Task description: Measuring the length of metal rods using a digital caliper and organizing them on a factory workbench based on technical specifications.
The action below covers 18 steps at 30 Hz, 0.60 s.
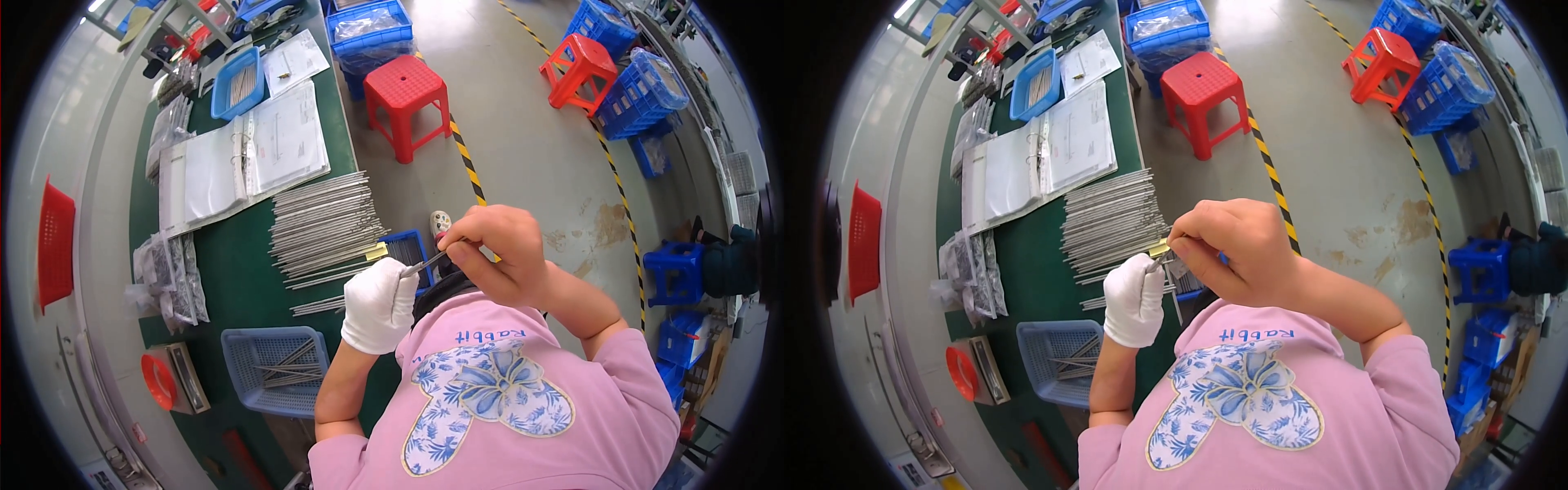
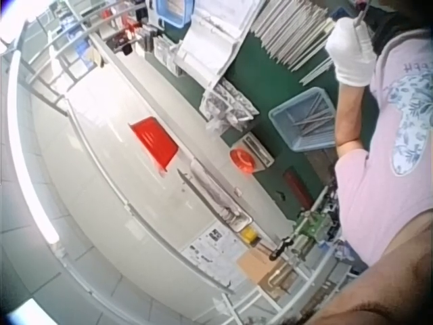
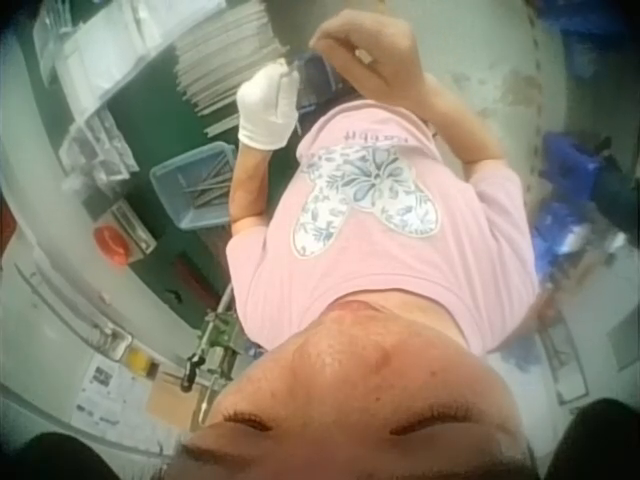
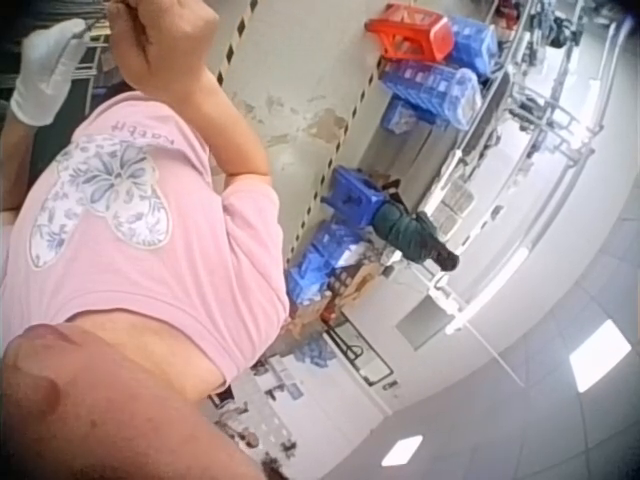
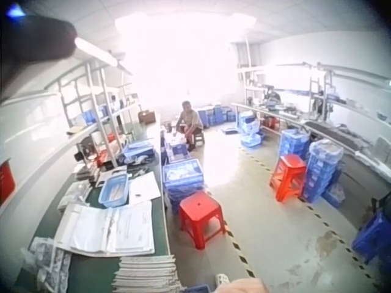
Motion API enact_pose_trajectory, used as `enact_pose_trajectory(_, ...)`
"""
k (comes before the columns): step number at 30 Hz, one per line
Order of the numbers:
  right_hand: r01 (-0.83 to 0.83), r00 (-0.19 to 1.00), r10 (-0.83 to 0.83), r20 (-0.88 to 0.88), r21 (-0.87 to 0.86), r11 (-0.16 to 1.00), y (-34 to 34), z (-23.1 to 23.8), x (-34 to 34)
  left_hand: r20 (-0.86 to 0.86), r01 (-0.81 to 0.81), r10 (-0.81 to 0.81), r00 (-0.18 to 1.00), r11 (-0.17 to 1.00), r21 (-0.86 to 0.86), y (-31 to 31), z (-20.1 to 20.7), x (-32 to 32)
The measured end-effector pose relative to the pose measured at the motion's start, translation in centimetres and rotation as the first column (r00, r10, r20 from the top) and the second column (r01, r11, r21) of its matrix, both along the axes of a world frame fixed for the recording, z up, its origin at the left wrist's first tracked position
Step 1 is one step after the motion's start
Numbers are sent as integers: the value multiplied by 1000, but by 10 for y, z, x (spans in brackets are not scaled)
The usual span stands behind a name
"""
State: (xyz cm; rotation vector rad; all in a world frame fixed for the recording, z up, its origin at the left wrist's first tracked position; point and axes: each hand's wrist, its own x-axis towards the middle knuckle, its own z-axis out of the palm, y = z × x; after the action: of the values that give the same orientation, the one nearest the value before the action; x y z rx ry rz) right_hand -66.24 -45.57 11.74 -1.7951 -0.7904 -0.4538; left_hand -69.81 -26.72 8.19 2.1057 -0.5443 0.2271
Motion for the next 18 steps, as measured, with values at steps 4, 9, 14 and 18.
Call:
enact_pose_trajectory(4, -13, 998, 12, -64, -11, 1000, 2, -3, -2, -3, 10, -10, 1000, 1000, -4, 0, -1, 0)
enact_pose_trajectory(9, 14, 993, -4, -116, 92, 996, 0, -1, -2, 22, 12, -11, 1000, 1000, -22, 1, -1, 0)
enact_pose_trajectory(14, -18, 998, 21, -59, 53, 998, 1, 2, -4, 114, 31, -25, 993, 998, -50, -1, 0, 1)
enact_pose_trajectory(18, -50, 997, 53, -62, 49, 998, 0, 1, -4, 90, 53, -48, 995, 997, -57, 1, 0, 1)
